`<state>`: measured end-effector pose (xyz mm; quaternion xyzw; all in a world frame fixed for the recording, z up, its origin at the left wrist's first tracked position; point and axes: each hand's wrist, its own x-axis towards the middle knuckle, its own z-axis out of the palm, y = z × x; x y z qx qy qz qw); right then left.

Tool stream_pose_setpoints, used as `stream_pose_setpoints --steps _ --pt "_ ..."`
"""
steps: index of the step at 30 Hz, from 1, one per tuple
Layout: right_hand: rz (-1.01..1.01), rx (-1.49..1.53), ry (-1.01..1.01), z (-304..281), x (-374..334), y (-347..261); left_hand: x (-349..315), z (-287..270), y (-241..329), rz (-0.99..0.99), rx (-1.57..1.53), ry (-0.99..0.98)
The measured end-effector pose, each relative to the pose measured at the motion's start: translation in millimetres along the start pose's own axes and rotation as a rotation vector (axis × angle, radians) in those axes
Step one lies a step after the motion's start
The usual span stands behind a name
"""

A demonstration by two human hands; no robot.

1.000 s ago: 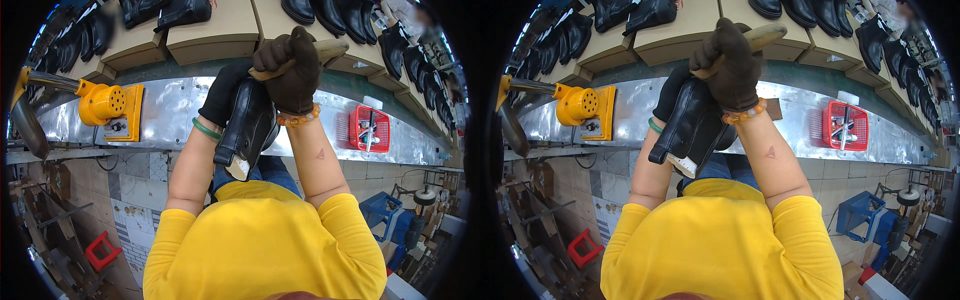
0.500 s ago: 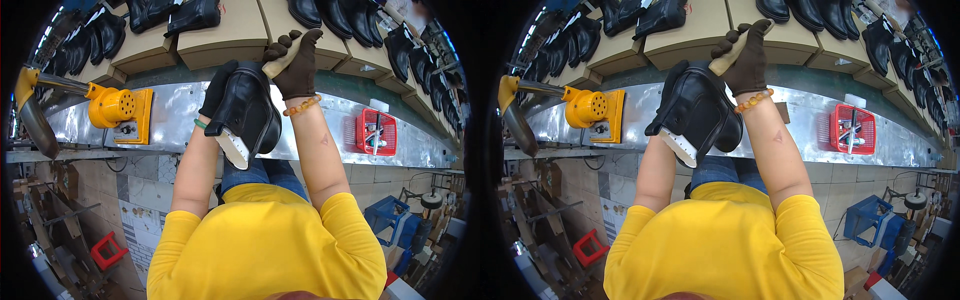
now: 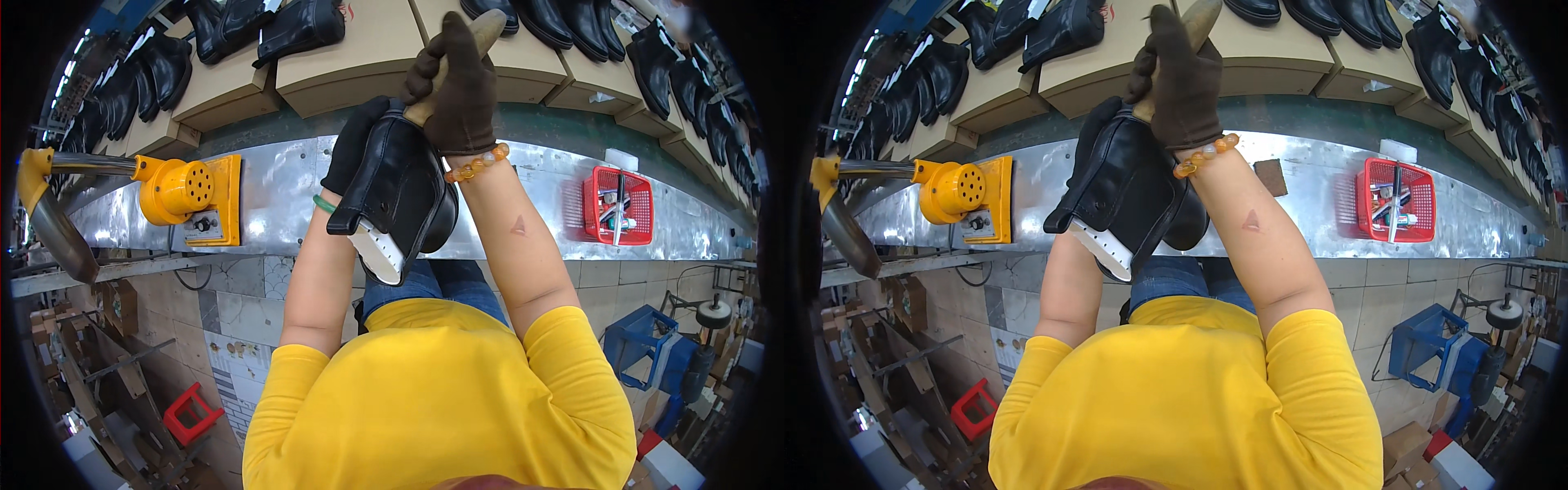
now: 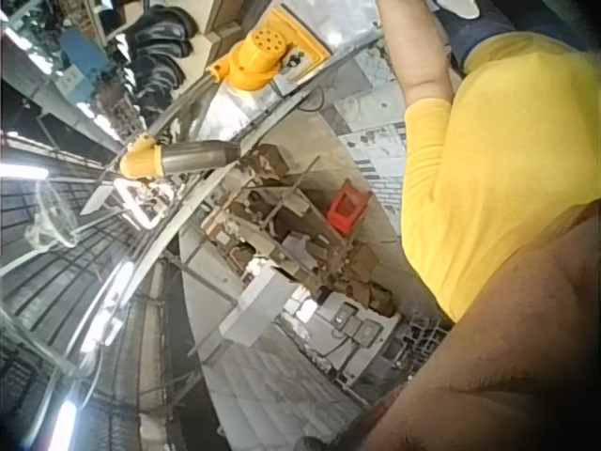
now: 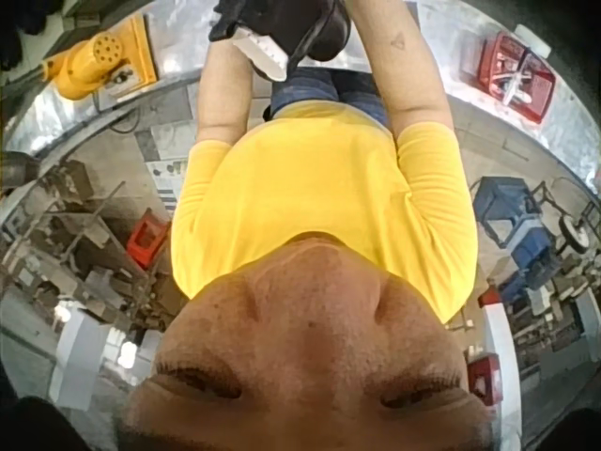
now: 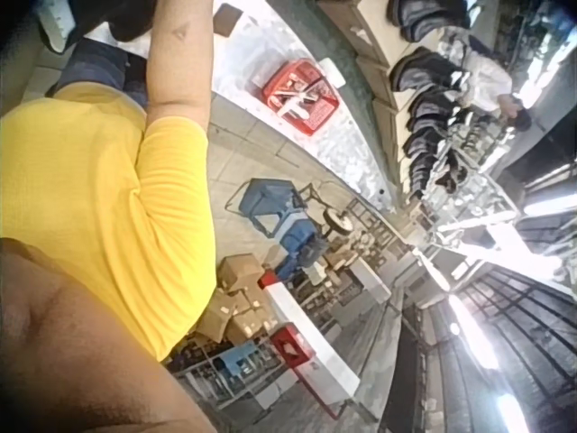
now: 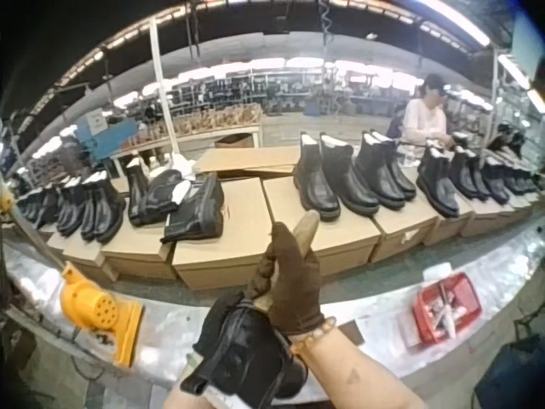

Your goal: The person polishes a series of black leather boots using a wooden-handled brush. They pick up each boot from a cardboard box, rub the surface with the brush, and place it back in the box. The process is repeated for multiple boots on a metal workbench.

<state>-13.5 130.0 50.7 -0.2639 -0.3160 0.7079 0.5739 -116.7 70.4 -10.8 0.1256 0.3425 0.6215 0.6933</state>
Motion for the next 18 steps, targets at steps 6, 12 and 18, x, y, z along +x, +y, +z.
stream_pose_setpoints --steps 6,12,18 --pt "-0.172 -0.177 -0.073 5.8 -17.9 -2.4 -10.8 2.7 -5.2 0.183 0.107 -0.094" --pt "-0.463 -0.395 -0.164 4.7 -22.1 11.7 -18.4 9.4 -1.4 0.084 -0.027 -0.186" --pt "-0.017 0.384 0.057 -8.1 0.7 17.2 10.0 -31.5 5.9 -0.148 -0.158 -0.174"
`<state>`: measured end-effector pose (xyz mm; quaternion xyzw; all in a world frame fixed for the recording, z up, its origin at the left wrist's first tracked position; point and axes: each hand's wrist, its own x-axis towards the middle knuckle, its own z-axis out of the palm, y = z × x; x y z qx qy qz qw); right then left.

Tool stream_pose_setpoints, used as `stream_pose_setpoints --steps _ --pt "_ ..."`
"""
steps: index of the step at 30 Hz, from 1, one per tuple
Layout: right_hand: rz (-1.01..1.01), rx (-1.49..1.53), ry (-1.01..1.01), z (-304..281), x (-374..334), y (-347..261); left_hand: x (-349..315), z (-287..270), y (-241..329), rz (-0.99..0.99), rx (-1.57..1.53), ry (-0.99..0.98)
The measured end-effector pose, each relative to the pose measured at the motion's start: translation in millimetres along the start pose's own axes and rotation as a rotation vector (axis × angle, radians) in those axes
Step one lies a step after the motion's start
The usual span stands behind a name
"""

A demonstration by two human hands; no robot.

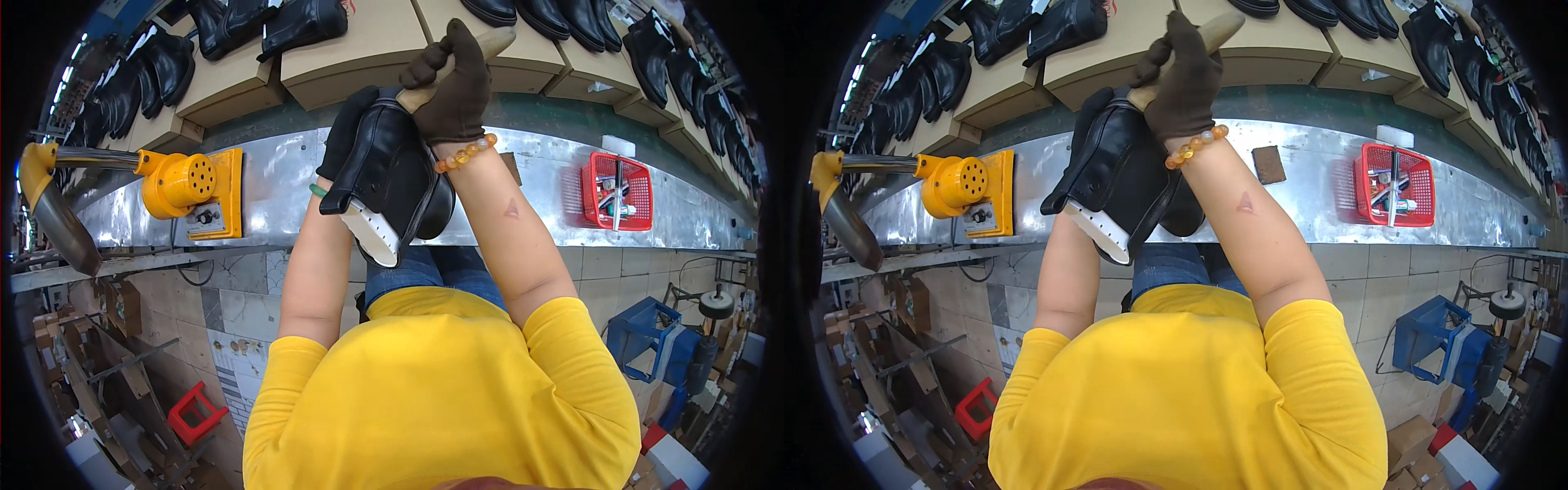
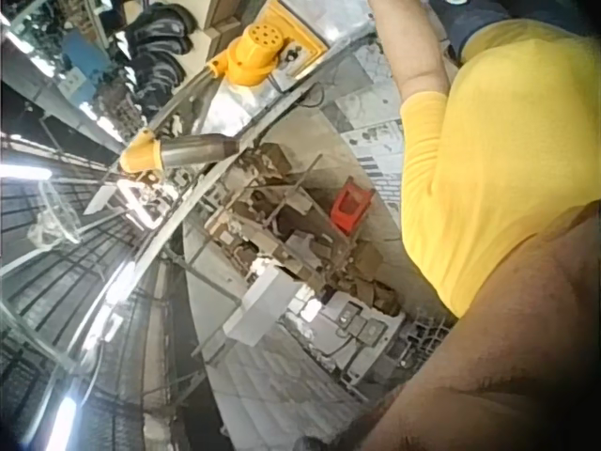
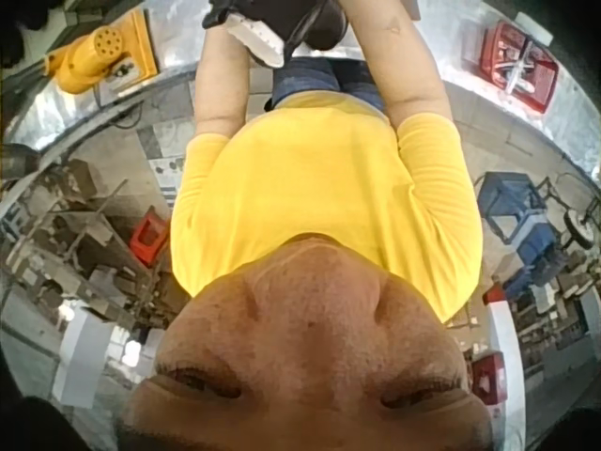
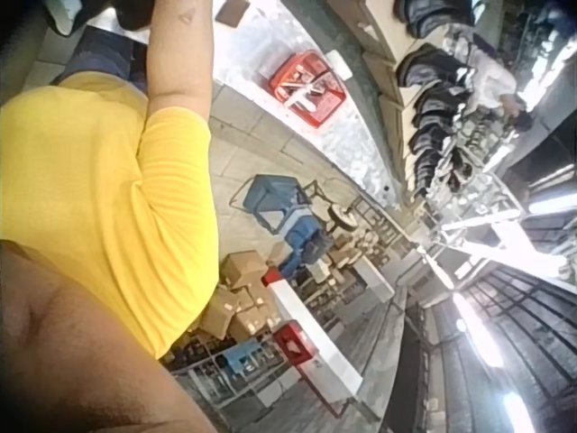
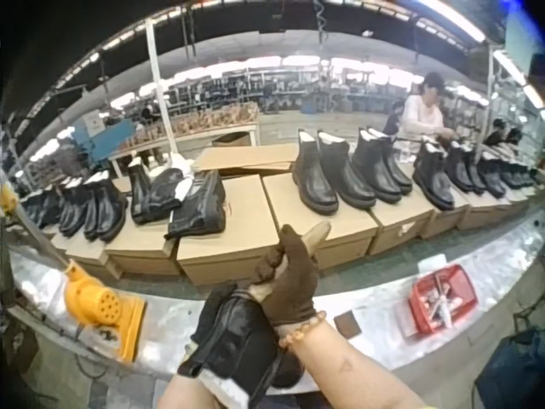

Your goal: The person polishes a series of black leather boots using a wooden-handled brush. They pick up each boot from a cardboard box, rub the surface with the brush, and place it back in the box. The process is repeated for multiple boots on a metal workbench.

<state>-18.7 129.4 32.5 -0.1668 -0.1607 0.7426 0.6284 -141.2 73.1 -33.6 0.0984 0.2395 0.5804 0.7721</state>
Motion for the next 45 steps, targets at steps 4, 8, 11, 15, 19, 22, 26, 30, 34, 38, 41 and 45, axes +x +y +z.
stream_pose_setpoints --steps 4,8,11,15,19,22,26,30,34,38,41,45 --pt "0.075 0.118 0.13 -3.7 4.4 3.0 3.1 -8.3 7.2 -0.07 -0.001 -0.096" --pt "0.153 0.188 0.12 -12.7 11.4 5.8 -5.8 19.3 0.9 -0.002 0.057 -0.024" --pt "0.19 0.111 0.042 -7.7 11.9 5.0 0.5 -7.1 6.7 -0.062 -0.08 -0.155" --pt "0.132 -0.179 -0.046 5.9 7.5 -6.5 5.5 -0.2 -1.3 -0.03 -0.064 -0.079" --pt "0.091 -0.287 -0.079 9.0 1.6 -13.0 3.4 9.7 -6.1 0.029 0.008 0.031" --pt "0.163 -0.157 -0.085 -3.3 10.3 -13.8 1.9 7.2 -5.0 -0.025 0.008 -0.024" --pt "0.155 -0.199 -0.103 -0.8 7.9 -14.9 0.9 15.0 -8.4 0.03 0.013 0.062" --pt "0.099 -0.328 -0.041 14.0 -1.6 -17.1 -6.8 25.0 -11.0 0.086 0.086 0.07" --pt "0.15 -0.315 -0.047 13.4 -0.1 -16.6 -21.4 47.9 -21.9 0.309 0.263 0.195" --pt "0.31 -0.095 -0.133 -10.8 20.3 -18.8 -5.7 23.2 -12.4 0.083 0.096 0.121" --pt "0.224 -0.294 0.04 12.4 4.8 -15.4 -19.1 45.1 -18.8 0.286 0.266 0.188" --pt "0.152 -0.367 0.008 18.6 -5.4 -13.4 -12.9 27.4 -12.9 0.194 0.211 0.156"
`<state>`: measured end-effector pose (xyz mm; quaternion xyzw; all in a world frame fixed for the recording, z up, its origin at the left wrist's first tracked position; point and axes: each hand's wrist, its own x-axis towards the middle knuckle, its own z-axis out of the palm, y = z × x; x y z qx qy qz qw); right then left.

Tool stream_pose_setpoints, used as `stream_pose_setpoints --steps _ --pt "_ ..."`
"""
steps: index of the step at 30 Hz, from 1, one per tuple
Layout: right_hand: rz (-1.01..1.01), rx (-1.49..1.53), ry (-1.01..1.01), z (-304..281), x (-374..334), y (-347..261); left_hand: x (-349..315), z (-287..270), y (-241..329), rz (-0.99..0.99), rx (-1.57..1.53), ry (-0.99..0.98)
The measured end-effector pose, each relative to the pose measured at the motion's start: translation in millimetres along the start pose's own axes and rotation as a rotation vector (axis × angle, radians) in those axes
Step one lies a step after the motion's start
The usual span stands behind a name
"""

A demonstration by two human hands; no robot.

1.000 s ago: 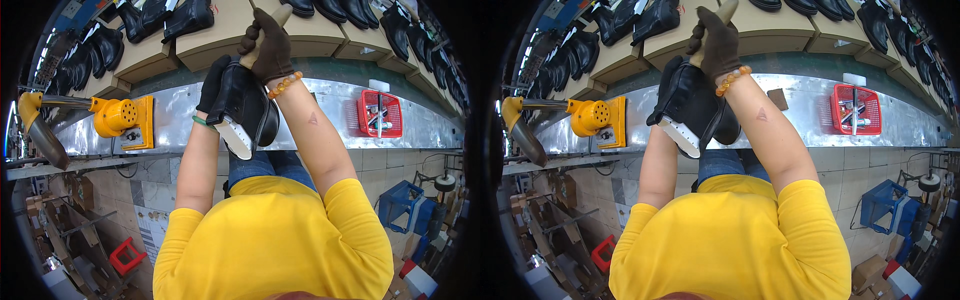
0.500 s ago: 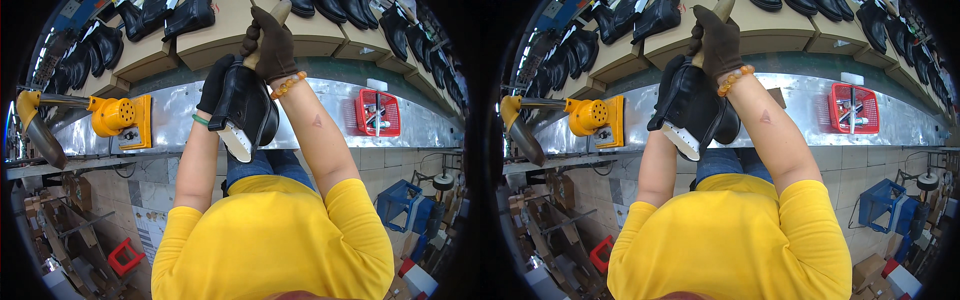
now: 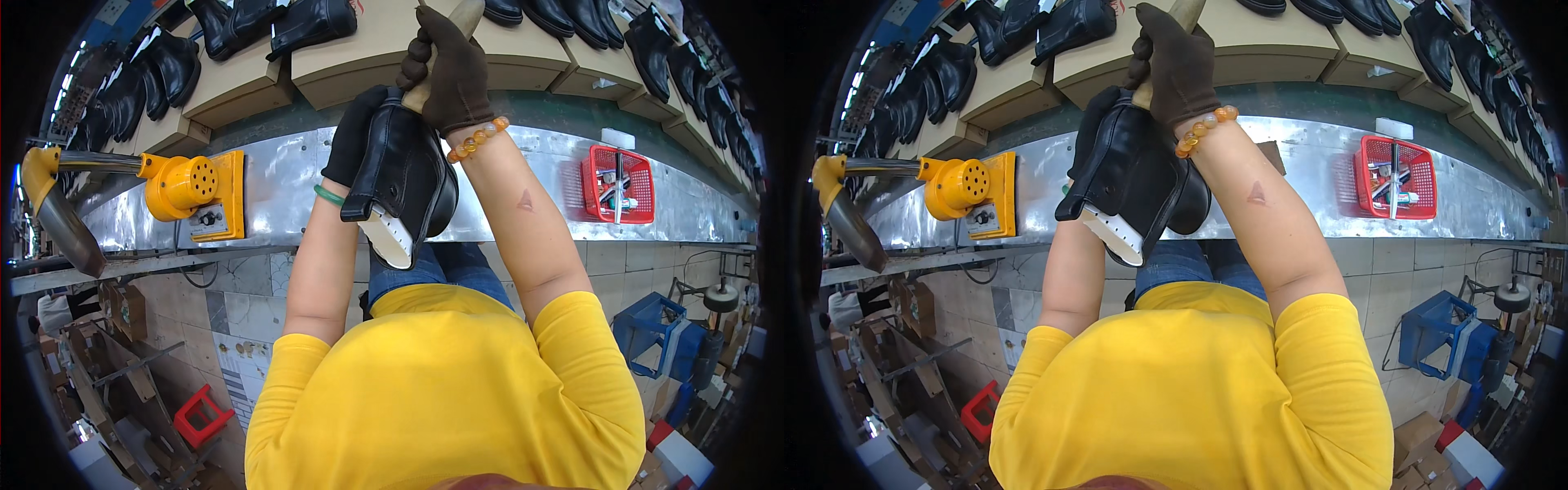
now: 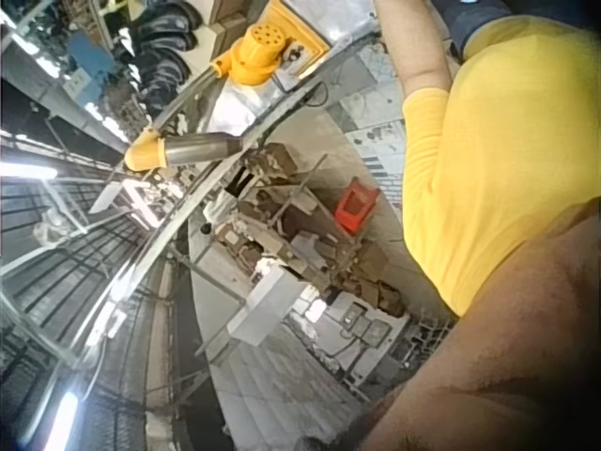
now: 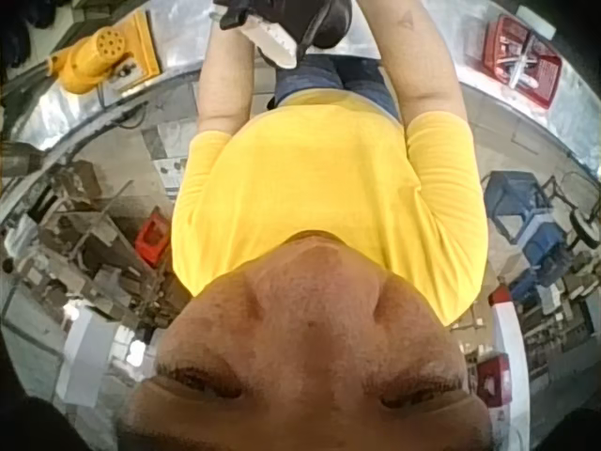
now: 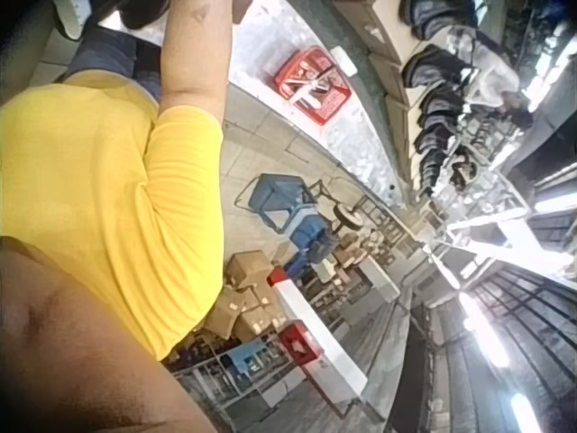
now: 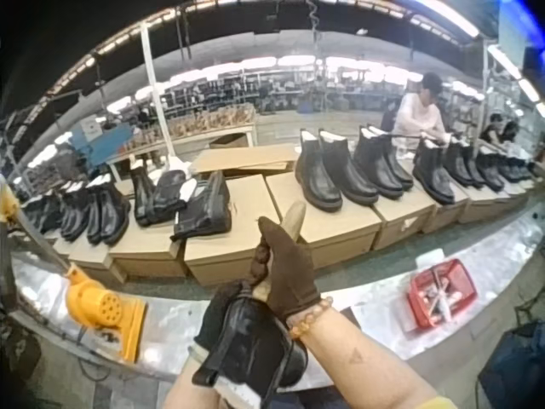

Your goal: The person polishes a series of black leather boots using a wooden-handled brush. They pick up each boot from a cardboard box, rub the surface with the brush, and place it back in the box. The process is repeated for multiple boots on a metal workbench.

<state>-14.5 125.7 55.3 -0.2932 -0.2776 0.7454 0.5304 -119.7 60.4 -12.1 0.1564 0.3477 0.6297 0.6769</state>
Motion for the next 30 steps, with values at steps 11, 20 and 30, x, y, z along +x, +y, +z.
stream_pose_setpoints --steps 11,20,30 --pt "-0.307 -0.193 -0.108 8.8 -17.7 7.9 -2.8 -10.7 -2.1 0.146 0.238 -0.065" --pt "-0.375 -0.16 -0.148 10.8 -21.9 19.9 6.2 -32.8 -6.4 0.241 0.327 -0.091" --pt "-0.058 0.579 0.014 -26.4 16.3 31.2 9.2 -39.8 12.5 -0.18 -0.186 -0.125"
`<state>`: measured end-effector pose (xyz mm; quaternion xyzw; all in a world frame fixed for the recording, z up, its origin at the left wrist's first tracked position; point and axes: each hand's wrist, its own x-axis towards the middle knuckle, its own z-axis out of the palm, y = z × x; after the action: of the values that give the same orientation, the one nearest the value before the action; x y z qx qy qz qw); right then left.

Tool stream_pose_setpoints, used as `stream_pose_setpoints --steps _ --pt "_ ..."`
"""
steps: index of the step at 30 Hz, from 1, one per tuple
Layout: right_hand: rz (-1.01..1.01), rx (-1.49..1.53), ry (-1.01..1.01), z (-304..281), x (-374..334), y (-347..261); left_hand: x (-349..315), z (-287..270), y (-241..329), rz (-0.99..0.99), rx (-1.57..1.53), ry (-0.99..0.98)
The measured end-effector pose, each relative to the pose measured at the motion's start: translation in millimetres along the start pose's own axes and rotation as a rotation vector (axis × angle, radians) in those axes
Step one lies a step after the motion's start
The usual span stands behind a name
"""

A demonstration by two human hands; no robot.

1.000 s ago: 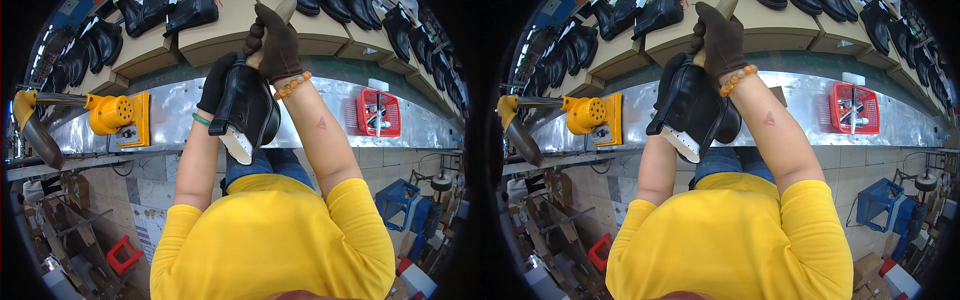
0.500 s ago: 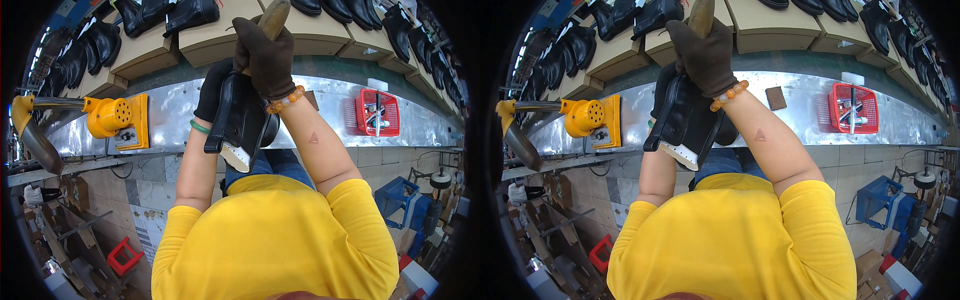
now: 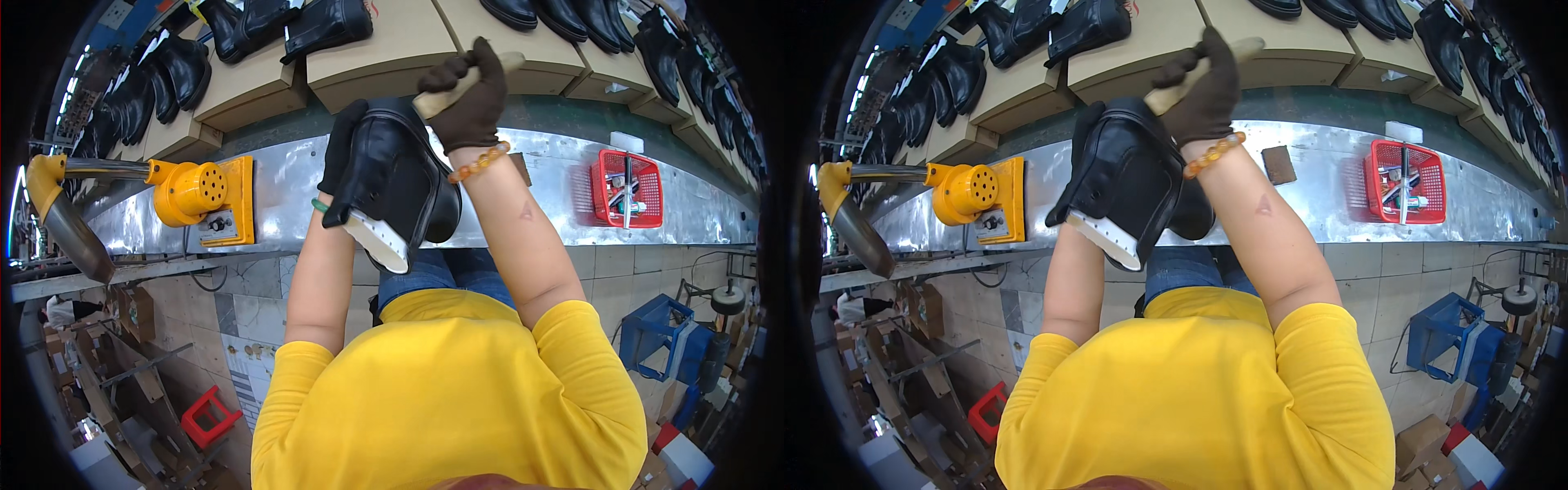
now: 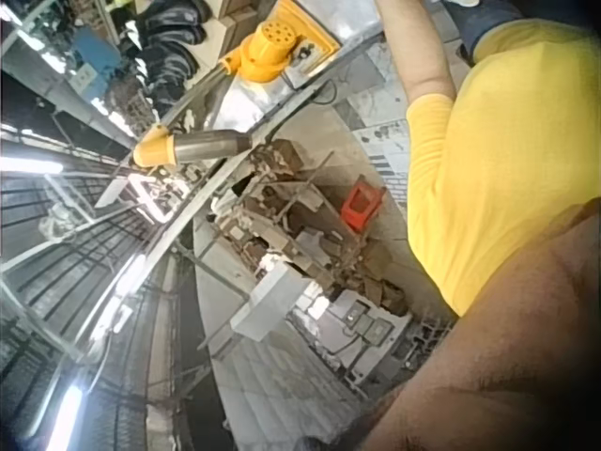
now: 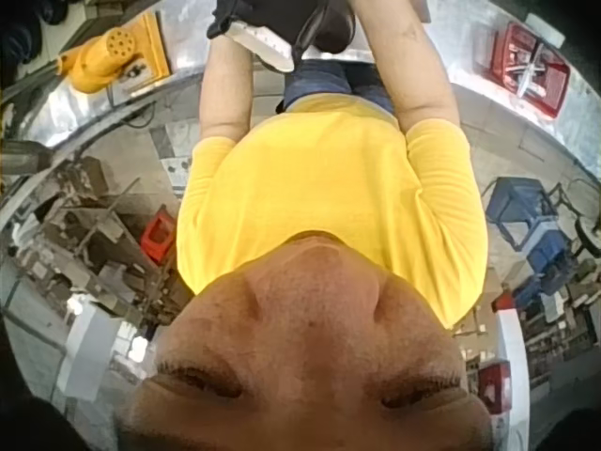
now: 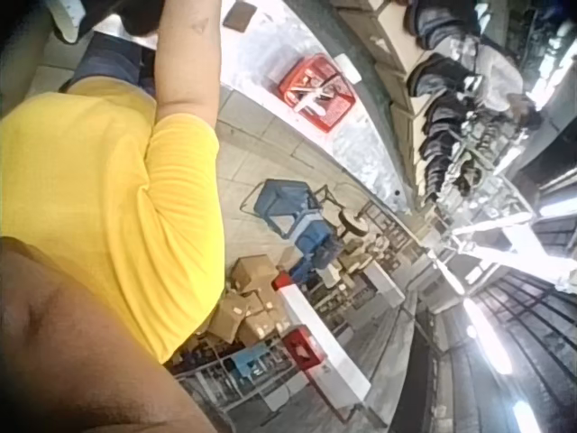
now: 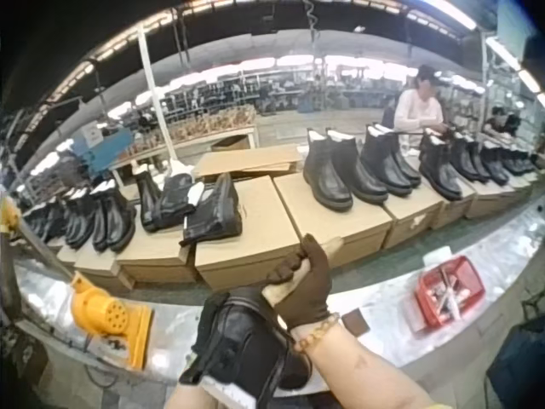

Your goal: The person polishes a series of black leather boots using a wooden-handled brush. They pick up each boot from a cardboard box, rub the surface with the brush, and place it back in the box. The process is repeated for multiple boots on a metal workbench.

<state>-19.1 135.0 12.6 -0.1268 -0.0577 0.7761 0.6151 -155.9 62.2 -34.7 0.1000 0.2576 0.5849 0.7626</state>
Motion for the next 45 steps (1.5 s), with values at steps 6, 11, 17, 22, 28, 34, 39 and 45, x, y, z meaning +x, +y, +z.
stream_pose_setpoints --steps 6,11,17,22,28,34,39,45 --pt "0.033 -0.018 0.1 -36.8 -8.8 -19.4 9.6 -47.3 9.0 0.069 -0.018 -0.109" --pt "0.117 -0.289 0.19 -82.2 -33.3 -26.3 -5.5 -87.6 9.0 0.179 -0.062 -0.146" --pt "0.25 -1.141 0.095 -119.4 -66.6 -30.6 -37.9 -69.0 -1.9 0.238 -0.143 -0.091" --pt "0.471 -1.366 -0.115 -134.5 -92.4 -32.4 -38.3 -92.0 -1.4 0.261 -0.249 -0.07" --pt "0.425 -1.256 -0.108 -149.3 -95.3 -42.7 -33.3 -25.2 -6.8 0.515 0.242 0.002" --pt "0.265 -1.25 -0.332 -211.3 -79.8 -42.4 -32.7 14.8 -12.5 0.465 0.481 -0.124" --pt "0.271 -1.538 -0.344 -164.5 -94.2 -56.8 -22.9 20.6 -13.1 0.486 0.575 -0.078" --pt "0.425 -1.037 0.024 -126.3 -103.5 -45.0 -19.1 26.5 -9.7 0.526 0.826 0.01"
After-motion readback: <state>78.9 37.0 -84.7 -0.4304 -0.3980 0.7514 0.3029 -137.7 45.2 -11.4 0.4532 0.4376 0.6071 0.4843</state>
